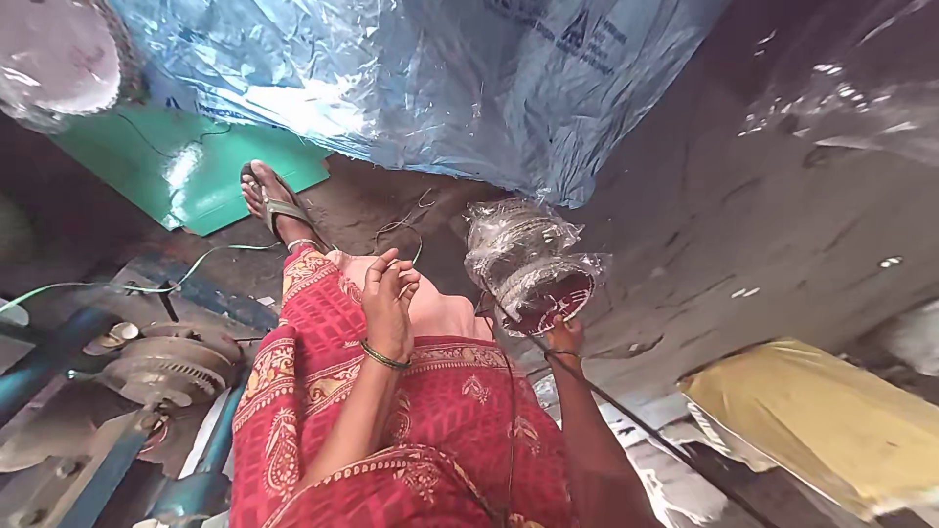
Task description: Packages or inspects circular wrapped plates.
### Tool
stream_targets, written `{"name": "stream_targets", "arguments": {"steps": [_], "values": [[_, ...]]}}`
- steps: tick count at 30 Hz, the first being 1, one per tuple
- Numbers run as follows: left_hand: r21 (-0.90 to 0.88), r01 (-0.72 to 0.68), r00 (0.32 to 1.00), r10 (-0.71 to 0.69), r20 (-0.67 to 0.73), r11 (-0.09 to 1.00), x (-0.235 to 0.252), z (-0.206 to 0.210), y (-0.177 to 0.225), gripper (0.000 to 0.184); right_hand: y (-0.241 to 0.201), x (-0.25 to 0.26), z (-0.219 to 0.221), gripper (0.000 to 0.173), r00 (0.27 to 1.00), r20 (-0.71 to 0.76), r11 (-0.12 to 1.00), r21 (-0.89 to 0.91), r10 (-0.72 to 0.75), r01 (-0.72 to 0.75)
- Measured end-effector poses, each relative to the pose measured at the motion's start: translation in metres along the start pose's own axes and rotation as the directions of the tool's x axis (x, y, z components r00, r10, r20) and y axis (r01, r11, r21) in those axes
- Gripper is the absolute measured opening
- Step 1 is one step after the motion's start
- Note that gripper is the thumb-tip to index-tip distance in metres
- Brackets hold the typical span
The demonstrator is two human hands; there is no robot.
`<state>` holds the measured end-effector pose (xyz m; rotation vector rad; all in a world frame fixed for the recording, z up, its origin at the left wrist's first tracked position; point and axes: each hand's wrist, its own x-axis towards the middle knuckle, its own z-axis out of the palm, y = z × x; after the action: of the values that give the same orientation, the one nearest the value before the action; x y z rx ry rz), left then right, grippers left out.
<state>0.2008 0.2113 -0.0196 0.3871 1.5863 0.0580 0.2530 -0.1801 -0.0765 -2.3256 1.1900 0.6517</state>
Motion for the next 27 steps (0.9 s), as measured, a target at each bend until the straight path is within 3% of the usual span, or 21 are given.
{"name": "stream_targets", "arguments": {"steps": [4,9,15,17,20,21,22,23,24,25,27], "values": [[0.006,0.010,1.000,-0.010,0.022,1.000,0.000,-0.001,0.002,0.027,-0.005,0.000,0.015,0.050,1.000,0.015,0.996,0.087,-0.014,0.012],[-0.003,0.014,0.998,-0.014,0.064,1.000,0.000,-0.003,0.010,0.026,-0.020,-0.006,0.039,0.051,1.000,-0.014,0.998,0.059,-0.011,0.011],[-0.023,0.043,0.993,-0.040,0.107,0.999,-0.002,-0.006,0.031,0.027,-0.040,-0.029,0.059,0.054,0.985,0.110,0.984,0.106,0.134,-0.146],[-0.008,0.023,0.990,-0.022,0.142,1.000,-0.003,-0.006,0.042,0.030,-0.045,-0.049,0.052,0.053,0.993,0.082,0.996,-0.023,0.088,-0.086],[-0.073,0.021,0.993,-0.012,0.118,0.997,-0.005,-0.008,0.070,0.033,-0.067,-0.081,0.055,0.054,0.975,0.087,0.911,-0.346,-0.207,0.224],[-0.117,0.013,0.997,-0.004,0.076,0.993,-0.004,-0.009,0.079,0.033,-0.083,-0.086,0.069,0.056,0.917,0.093,0.852,-0.344,-0.388,0.396],[-0.158,-0.001,0.999,0.006,0.032,0.987,-0.003,-0.010,0.085,0.033,-0.104,-0.089,0.089,0.058,0.790,0.138,0.737,-0.295,-0.597,0.608],[-0.195,-0.019,1.000,0.016,-0.019,0.981,-0.001,-0.011,0.089,0.033,-0.130,-0.096,0.111,0.058,0.608,0.227,0.548,-0.278,-0.761,0.789],[-0.226,-0.042,0.997,0.026,-0.074,0.973,0.001,-0.013,0.095,0.033,-0.166,-0.112,0.142,0.057,0.427,0.338,0.360,-0.243,-0.839,0.901],[-0.254,-0.068,0.991,0.035,-0.131,0.965,0.004,-0.016,0.101,0.034,-0.203,-0.133,0.181,0.054,0.289,0.449,0.239,-0.168,-0.845,0.957],[-0.294,-0.116,0.972,0.047,-0.229,0.949,0.010,-0.023,0.114,0.036,-0.258,-0.175,0.281,0.048,0.126,0.604,0.183,0.034,-0.787,0.983]]}}
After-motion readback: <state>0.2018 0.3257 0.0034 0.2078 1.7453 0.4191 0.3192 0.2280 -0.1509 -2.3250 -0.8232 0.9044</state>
